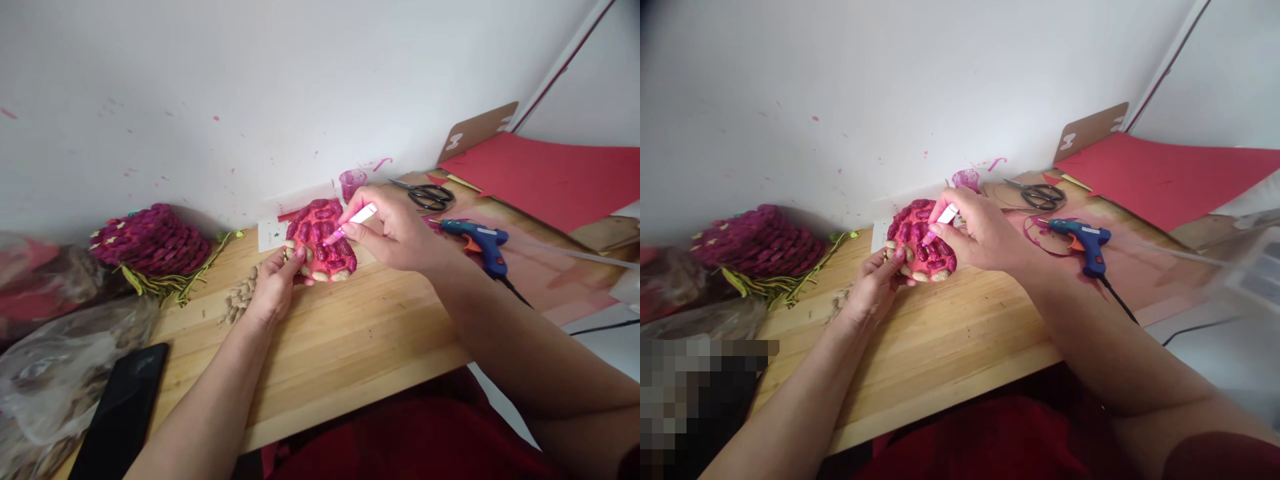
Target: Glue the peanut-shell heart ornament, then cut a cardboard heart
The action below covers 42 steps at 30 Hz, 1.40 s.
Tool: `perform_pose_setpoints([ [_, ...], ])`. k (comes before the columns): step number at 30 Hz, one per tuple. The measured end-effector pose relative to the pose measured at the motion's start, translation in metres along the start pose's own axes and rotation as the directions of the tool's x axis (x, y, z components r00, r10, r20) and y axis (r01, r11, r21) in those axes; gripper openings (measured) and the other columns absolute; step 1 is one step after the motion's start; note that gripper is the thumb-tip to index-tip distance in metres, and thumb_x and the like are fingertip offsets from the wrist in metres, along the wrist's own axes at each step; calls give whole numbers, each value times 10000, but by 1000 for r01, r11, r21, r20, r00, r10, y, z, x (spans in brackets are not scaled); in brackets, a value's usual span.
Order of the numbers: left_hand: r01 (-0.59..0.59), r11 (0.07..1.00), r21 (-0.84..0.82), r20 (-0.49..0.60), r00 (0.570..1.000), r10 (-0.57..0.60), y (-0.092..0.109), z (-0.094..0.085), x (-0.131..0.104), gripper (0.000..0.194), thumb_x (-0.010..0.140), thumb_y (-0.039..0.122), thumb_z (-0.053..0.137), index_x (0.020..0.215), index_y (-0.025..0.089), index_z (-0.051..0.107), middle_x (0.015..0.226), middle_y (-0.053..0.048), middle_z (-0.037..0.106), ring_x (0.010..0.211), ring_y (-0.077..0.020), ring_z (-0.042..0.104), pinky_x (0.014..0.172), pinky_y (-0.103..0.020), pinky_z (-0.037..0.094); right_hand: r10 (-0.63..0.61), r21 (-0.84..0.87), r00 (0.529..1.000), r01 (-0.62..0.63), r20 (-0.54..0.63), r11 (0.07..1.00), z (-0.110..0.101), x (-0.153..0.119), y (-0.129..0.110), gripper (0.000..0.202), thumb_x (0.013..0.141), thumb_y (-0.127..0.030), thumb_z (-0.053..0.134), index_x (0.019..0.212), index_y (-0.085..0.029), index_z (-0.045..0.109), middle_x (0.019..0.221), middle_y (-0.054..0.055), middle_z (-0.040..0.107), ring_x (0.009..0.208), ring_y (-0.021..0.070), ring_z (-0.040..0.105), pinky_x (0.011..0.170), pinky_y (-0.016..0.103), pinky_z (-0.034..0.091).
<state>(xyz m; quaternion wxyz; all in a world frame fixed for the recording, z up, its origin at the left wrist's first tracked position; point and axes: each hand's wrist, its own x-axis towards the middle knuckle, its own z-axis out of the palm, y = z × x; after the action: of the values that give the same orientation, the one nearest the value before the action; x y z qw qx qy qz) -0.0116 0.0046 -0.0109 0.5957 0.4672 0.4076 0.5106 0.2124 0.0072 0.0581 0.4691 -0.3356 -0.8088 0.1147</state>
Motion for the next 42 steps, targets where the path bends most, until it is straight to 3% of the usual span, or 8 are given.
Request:
perform_pose_setpoints([
  [7,38,999,-23,9,999,-38,4,2,-1,375,697,473,851,797,153,683,708,-27,698,581,-134,637,486,-214,525,-34,14,999,34,28,999,0,0,-4,38,871,-166,626,868,-195,603,800,22,650,747,171,565,719,326,419],
  [17,11,998,-68,5,1000,-10,4,1,-1,376,690,449,862,855,155,698,756,-33,729,595,-141,660,507,-232,550,-10,88,999,13,-36,996,-2,-2,-8,41,888,-187,632,882,-209,598,765,9,604,766,176,544,712,343,412],
  [28,0,998,-65,38,999,3,3,0,0,371,710,457,848,856,158,683,776,-37,736,604,-142,674,517,-236,560,-94,-14,995,94,-38,995,-1,0,-13,62,860,-151,620,863,-209,597,785,15,641,752,181,553,731,361,404],
  [36,8,999,-37,-16,1000,-8,4,2,0,416,676,483,858,863,161,672,794,-46,740,670,-170,700,536,-250,568,-92,-99,996,93,23,991,1,0,-16,79,845,-156,612,848,-224,571,770,19,638,760,203,539,745,374,400],
  [42,-3,999,-54,-17,1000,3,3,1,0,408,678,467,862,872,164,670,817,-37,735,637,-136,667,526,-225,556,-113,-99,993,110,-26,989,1,0,-17,78,854,-159,607,842,-227,571,756,18,636,750,204,541,748,380,400],
])
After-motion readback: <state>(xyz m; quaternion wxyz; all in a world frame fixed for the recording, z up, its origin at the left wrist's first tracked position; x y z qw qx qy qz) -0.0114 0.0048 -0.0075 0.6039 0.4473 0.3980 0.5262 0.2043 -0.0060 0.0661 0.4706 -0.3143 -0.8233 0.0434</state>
